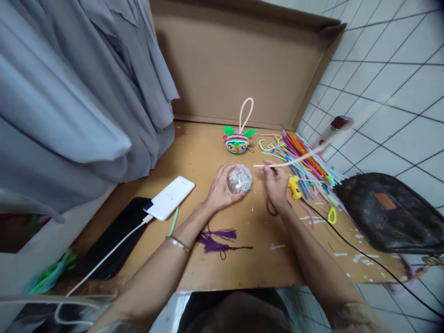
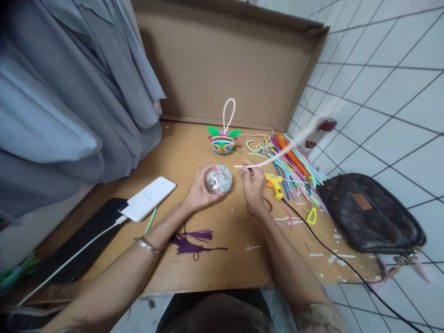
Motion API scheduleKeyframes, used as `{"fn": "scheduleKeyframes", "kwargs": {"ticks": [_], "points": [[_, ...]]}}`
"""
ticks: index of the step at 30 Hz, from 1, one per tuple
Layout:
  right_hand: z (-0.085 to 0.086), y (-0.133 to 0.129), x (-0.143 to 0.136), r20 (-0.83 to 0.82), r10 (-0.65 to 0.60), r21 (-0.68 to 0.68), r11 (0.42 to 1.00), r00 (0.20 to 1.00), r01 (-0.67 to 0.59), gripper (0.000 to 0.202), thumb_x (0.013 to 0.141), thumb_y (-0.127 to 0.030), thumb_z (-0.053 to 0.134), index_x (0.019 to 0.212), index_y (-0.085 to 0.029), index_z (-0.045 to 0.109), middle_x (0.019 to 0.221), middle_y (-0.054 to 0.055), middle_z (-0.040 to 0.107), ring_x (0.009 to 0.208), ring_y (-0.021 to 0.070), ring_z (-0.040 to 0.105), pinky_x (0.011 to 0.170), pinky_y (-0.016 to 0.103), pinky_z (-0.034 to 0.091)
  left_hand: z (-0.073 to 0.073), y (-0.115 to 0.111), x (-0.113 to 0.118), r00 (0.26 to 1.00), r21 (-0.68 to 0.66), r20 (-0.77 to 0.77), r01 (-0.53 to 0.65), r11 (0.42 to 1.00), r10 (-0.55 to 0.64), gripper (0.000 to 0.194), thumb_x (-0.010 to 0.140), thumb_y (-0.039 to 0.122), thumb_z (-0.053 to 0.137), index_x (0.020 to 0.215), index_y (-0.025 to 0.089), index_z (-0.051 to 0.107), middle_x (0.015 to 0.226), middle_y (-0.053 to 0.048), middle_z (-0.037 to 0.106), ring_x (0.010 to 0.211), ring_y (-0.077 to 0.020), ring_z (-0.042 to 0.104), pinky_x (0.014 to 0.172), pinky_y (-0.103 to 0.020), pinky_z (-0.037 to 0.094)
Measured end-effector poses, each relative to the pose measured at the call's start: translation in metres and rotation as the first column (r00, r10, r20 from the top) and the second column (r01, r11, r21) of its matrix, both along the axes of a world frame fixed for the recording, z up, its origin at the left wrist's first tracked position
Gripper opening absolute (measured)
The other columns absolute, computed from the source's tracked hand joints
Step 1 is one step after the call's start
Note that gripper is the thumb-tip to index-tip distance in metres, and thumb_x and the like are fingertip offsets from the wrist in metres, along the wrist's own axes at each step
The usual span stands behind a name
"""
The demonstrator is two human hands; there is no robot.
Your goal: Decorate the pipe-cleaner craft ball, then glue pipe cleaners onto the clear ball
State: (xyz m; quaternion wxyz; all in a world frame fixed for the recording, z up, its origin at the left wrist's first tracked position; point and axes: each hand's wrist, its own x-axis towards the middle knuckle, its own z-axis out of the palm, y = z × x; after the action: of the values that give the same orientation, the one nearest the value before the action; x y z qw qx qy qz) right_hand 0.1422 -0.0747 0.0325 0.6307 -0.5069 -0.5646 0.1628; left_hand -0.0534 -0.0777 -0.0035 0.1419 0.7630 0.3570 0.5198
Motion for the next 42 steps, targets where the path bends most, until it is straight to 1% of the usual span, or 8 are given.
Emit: {"fn": "scheduleKeyframes", "kwargs": {"ticks": [2,4,9,13,17,19,25,42], "points": [[0.003,-0.008,-0.006,-0.079,0.012,0.055,0.998,0.997,-0.008,0.025,0.089,-0.04,0.061,0.098,-0.02,0.071,0.092,0.007,0.074,0.078,0.0195,0.073,0.078,0.037,0.061,0.0,0.0,0.0,1.0,0.0,-0.004,0.002,1.0,-0.002,0.085,0.063,0.033,0.084,0.136,0.026,0.043,0.139,-0.015,0.055,0.133,-0.0376,0.054,0.113,-0.059,0.047],[0.004,-0.015,-0.011,-0.076,-0.015,0.104,0.994,0.997,0.022,0.021,0.088,-0.039,0.064,0.094,-0.021,0.071,0.088,0.005,0.074,0.077,0.0185,0.073,0.076,0.035,0.061,0.0,0.0,0.0,1.0,0.002,-0.016,-0.005,1.0,0.005,0.086,0.062,0.034,0.085,0.137,0.026,0.044,0.139,-0.015,0.054,0.133,-0.0373,0.053,0.113,-0.058,0.047],[-0.001,-0.026,-0.021,0.105,-0.061,0.301,0.953,0.993,0.027,0.01,0.093,-0.029,0.061,0.089,-0.023,0.069,0.087,0.004,0.075,0.083,0.0181,0.072,0.077,0.034,0.06,0.001,-0.002,0.001,0.998,0.048,-0.062,-0.013,0.999,0.016,0.084,0.066,0.037,0.083,0.137,0.022,0.042,0.138,-0.015,0.053,0.133,-0.0342,0.053,0.112,-0.056,0.047],[-0.007,-0.031,-0.028,0.248,-0.084,0.449,0.893,0.965,-0.037,0.01,0.097,-0.019,0.055,0.098,-0.023,0.064,0.097,0.005,0.076,0.091,0.0172,0.073,0.081,0.032,0.06,0.005,-0.005,0.002,0.996,0.061,-0.086,-0.019,0.998,0.024,0.081,0.067,0.036,0.082,0.136,0.021,0.042,0.137,-0.014,0.054,0.132,-0.0328,0.054,0.112,-0.053,0.047],[-0.012,-0.032,-0.03,0.371,-0.152,0.544,0.835,0.916,-0.081,0.011,0.098,-0.016,0.054,0.104,-0.022,0.06,0.1,0.006,0.077,0.091,0.0168,0.075,0.076,0.029,0.06,0.007,-0.007,0.002,0.993,0.061,-0.117,-0.012,0.998,0.019,0.081,0.069,0.037,0.08,0.138,0.021,0.041,0.138,-0.016,0.052,0.132,-0.0336,0.053,0.112,-0.053,0.046],[-0.016,-0.03,-0.028,0.404,-0.165,0.55,0.83,0.9,-0.095,0.013,0.098,-0.015,0.053,0.105,-0.023,0.06,0.1,0.007,0.078,0.09,0.0174,0.075,0.075,0.029,0.06,0.006,-0.007,0.001,0.991,0.058,-0.134,-0.014,0.998,0.021,0.081,0.069,0.037,0.08,0.138,0.021,0.04,0.139,-0.016,0.051,0.133,-0.0337,0.052,0.113,-0.054,0.045],[-0.024,-0.029,-0.025,0.49,-0.155,0.449,0.888,0.858,-0.096,0.016,0.099,-0.018,0.049,0.102,-0.023,0.063,0.102,0.01,0.078,0.094,0.0204,0.075,0.082,0.033,0.061,0.004,-0.006,0.002,0.989,0.06,-0.141,-0.025,0.998,0.033,0.08,0.07,0.037,0.079,0.138,0.021,0.04,0.14,-0.016,0.051,0.133,-0.0332,0.052,0.113,-0.054,0.045],[-0.017,-0.032,-0.025,0.586,-0.189,0.506,0.845,0.788,-0.174,0.019,0.098,-0.011,0.048,0.105,-0.02,0.063,0.1,0.011,0.077,0.094,0.0197,0.075,0.082,0.032,0.06,0.002,-0.006,0.003,0.989,0.093,-0.141,-0.028,0.995,0.041,0.076,0.072,0.037,0.079,0.137,0.02,0.043,0.139,-0.017,0.052,0.132,-0.0326,0.053,0.112,-0.052,0.047]]}}
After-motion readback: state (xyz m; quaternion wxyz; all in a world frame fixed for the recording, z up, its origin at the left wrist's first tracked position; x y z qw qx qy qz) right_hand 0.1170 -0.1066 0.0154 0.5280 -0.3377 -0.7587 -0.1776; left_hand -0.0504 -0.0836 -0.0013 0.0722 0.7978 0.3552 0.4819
